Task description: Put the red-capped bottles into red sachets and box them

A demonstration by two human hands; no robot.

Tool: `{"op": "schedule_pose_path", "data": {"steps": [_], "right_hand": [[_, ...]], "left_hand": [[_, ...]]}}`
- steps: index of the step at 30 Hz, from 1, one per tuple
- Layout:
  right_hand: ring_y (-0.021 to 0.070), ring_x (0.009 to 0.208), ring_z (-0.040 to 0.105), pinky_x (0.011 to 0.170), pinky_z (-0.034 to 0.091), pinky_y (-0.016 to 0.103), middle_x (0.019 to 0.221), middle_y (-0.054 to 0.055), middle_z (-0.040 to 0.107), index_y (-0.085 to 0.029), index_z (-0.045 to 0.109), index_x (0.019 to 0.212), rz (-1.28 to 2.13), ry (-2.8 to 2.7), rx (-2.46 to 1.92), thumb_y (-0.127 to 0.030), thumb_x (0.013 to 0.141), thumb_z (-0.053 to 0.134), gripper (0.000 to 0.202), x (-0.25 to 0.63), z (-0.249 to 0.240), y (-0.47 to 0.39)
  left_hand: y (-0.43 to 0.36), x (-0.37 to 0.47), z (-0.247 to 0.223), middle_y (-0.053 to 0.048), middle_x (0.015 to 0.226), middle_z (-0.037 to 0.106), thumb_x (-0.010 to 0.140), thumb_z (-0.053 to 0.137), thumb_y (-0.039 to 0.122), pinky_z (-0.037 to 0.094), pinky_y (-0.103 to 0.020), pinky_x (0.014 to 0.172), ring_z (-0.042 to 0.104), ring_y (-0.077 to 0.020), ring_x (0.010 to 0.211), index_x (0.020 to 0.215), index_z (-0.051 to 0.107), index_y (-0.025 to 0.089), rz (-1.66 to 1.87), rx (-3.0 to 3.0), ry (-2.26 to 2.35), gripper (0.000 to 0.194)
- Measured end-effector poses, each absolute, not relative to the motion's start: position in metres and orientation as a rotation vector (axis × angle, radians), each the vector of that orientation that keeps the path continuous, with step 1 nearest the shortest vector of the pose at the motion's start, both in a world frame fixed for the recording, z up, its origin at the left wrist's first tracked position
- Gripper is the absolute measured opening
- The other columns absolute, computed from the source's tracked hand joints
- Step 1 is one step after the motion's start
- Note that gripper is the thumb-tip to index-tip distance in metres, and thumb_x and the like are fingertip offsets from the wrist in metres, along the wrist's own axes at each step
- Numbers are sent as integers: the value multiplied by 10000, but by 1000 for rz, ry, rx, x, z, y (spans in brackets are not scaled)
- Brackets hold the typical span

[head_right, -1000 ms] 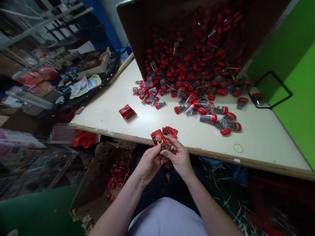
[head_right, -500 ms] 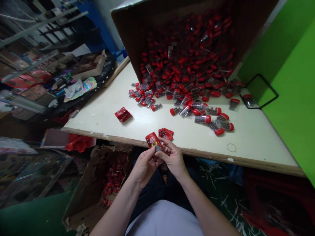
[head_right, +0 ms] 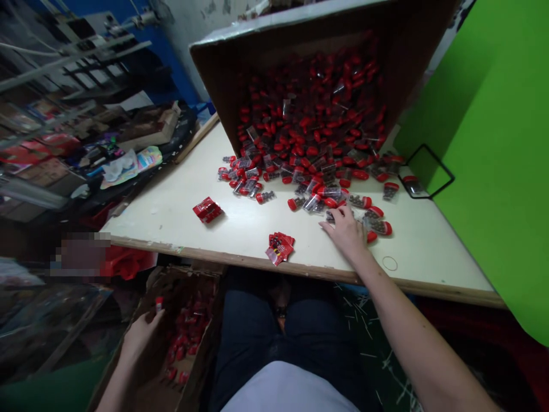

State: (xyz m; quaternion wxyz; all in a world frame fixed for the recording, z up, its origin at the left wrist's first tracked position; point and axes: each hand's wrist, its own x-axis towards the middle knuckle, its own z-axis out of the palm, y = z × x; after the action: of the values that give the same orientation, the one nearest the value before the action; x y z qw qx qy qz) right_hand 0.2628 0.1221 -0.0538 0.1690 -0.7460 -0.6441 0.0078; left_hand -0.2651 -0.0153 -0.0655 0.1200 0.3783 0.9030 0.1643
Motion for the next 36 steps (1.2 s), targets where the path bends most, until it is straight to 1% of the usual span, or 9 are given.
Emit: {"op": "schedule_pose_path", "data": {"steps": [4,7,13,16,18,23,30,33,36], "right_hand": [[231,821,599,645,429,323,1072,54,586,-251,634,984,98,-1909,-2042,-560,804,524,374,247,-54,107],[207,815,597,652,424,300,998,34,613,-243,633,873,191,-1940,-1934,-531,815,527,313,242,-52,95],[174,772,579,715,438,296,967,31,624,-227,628,838,440,-1937,-1698,-363,803,565,154,245,-53,82],[148,661,558,706,448,304,1030,59,596,-214,625,924,411,-1795,-1758,-393,781,585,233,246,-58,78],[174,677,568,703,446,328,1037,94,589,-194,615,976,280,-1612,-1921,-465,755,597,350,245,-62,77],[289,809,615,640,413,346,808,77,672,-174,571,1065,318,-1373,-2210,-609,684,593,579,241,-71,84],[229,630,632,526,401,295,680,56,694,-184,691,821,636,-1271,-2148,-612,559,662,502,241,-69,95],[206,622,627,544,426,288,682,61,693,-174,696,768,676,-1225,-2013,-593,591,658,457,235,-63,90],[195,675,639,570,469,276,792,73,709,-169,668,860,822,-1150,-1759,-546,652,656,431,217,-55,81]], "left_hand": [[14,-195,-46,-73,905,703,706,564,405,451,-338,779,629,-260,874,884,661,202,850,1208,2365,287],[47,-105,-27,-67,858,681,761,541,418,440,-305,769,608,-213,810,860,656,194,1046,1391,1928,270],[99,9,-23,-59,780,615,633,717,394,379,-341,780,552,-224,791,726,615,207,691,1670,1764,233],[107,14,-34,-49,728,610,627,723,338,371,-336,737,548,-218,747,690,585,209,592,1692,1791,199],[110,10,-41,-36,680,611,630,713,305,370,-315,680,542,-196,688,653,575,209,597,1637,1765,169],[113,1,-51,-20,577,601,656,675,325,356,-281,583,522,-157,581,575,600,189,702,1443,1685,174],[114,-3,-50,-48,637,638,767,556,398,344,-281,597,519,-156,600,642,694,175,732,1608,1605,291],[114,-5,-47,-63,677,643,791,525,375,346,-289,620,523,-163,619,654,708,179,724,1656,1653,301],[114,-7,-47,-64,692,642,777,543,364,357,-291,646,534,-171,645,651,707,184,789,1607,1705,274]]}}
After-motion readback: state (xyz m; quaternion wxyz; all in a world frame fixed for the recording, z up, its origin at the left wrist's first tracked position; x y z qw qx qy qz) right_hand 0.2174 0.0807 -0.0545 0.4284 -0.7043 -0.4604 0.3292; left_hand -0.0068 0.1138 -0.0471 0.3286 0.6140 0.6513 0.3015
